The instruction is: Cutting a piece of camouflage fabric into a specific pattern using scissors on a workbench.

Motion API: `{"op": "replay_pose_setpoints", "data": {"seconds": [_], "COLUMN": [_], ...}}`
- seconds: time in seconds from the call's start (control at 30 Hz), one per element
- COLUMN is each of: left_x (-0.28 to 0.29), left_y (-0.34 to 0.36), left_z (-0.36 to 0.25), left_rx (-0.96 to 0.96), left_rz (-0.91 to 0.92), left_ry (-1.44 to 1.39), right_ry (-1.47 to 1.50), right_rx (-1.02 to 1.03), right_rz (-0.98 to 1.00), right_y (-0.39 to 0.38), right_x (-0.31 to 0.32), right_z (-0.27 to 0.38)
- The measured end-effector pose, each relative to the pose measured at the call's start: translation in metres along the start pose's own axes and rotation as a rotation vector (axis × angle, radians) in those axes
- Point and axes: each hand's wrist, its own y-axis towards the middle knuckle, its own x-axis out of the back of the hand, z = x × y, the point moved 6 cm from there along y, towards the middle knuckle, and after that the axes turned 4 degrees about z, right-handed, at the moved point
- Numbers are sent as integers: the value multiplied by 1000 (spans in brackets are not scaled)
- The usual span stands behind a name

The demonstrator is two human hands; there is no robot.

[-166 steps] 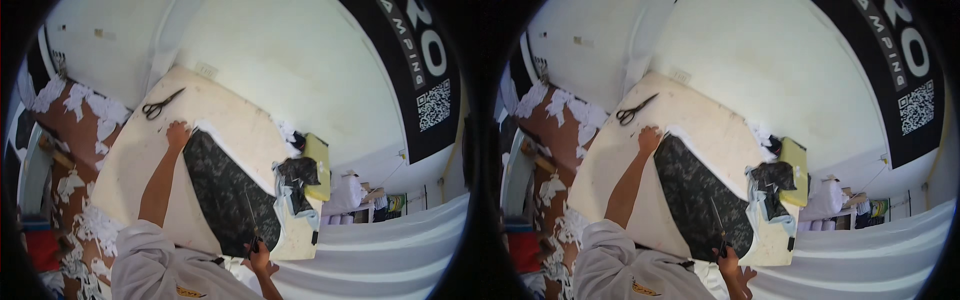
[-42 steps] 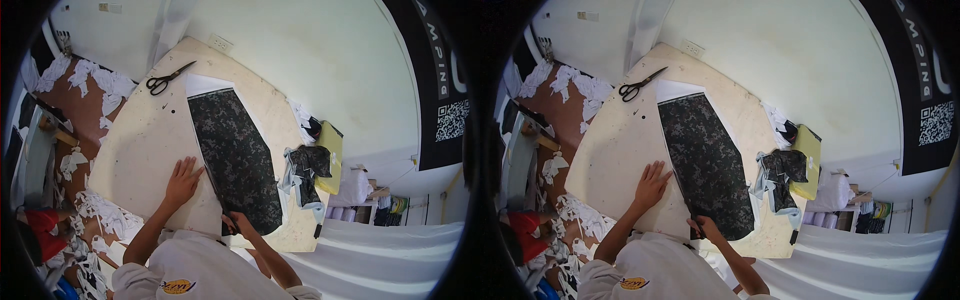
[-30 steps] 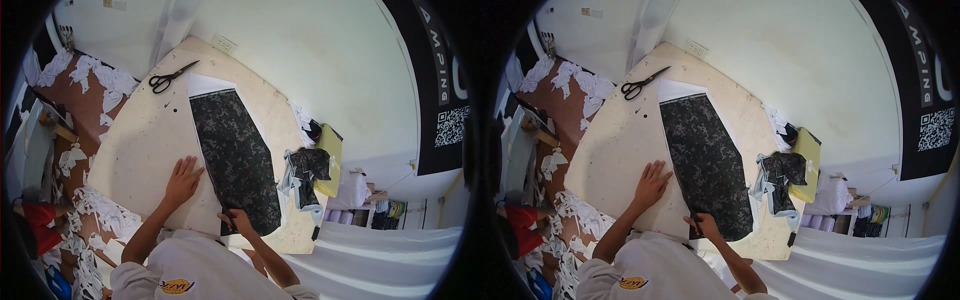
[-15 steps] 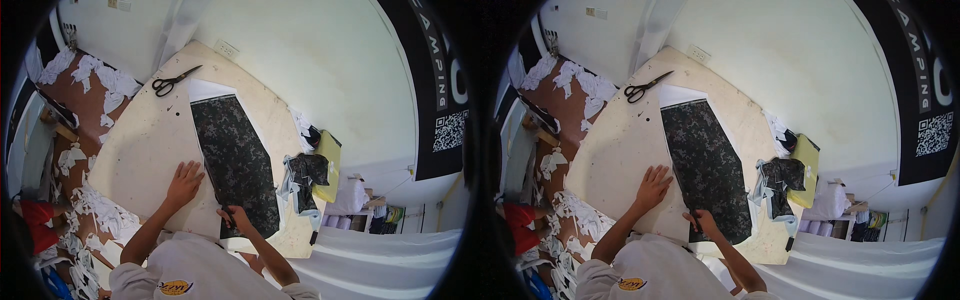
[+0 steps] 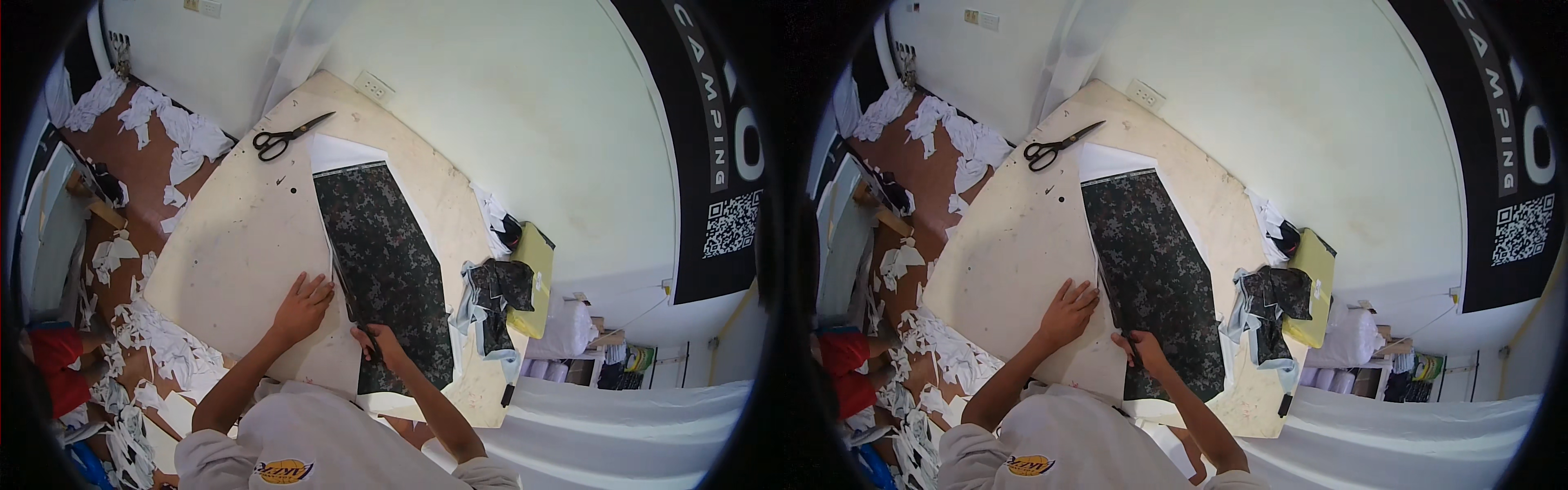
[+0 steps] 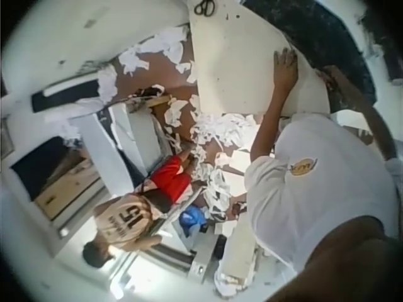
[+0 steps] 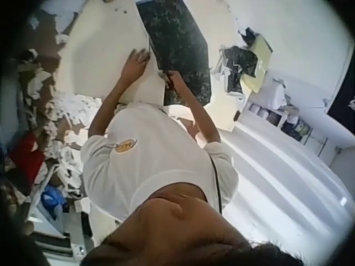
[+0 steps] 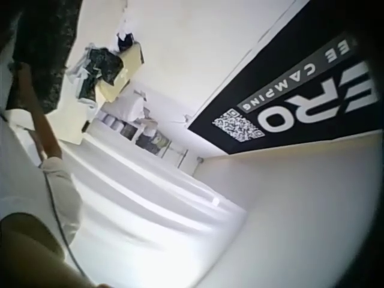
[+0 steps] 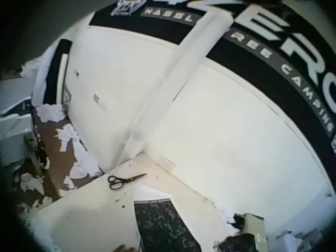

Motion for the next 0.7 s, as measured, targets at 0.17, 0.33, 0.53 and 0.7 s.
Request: {"op": "replay_pose_setpoints", "data": {"seconds": [0.17,0.33,0.53,0.7], "left_x": [1,0,-1,2], "left_y": [-1,-3,-4,-4], "left_z": [0,-1,-2,-4], "left_rx": [-13,-17,-36,-49], "left_rz": [-8,-22,-23,-38], "left_ry": [-9,18,5,34], "right_ry": [-204,-56,-23,-154], "right_rx": [-65,-4,9,45], "right_rz": [-5,42,29,30], "right_y": [9,18,35,37], "right_x": [2,-5,-7,-8], "right_z": [14,22,30,41]}}
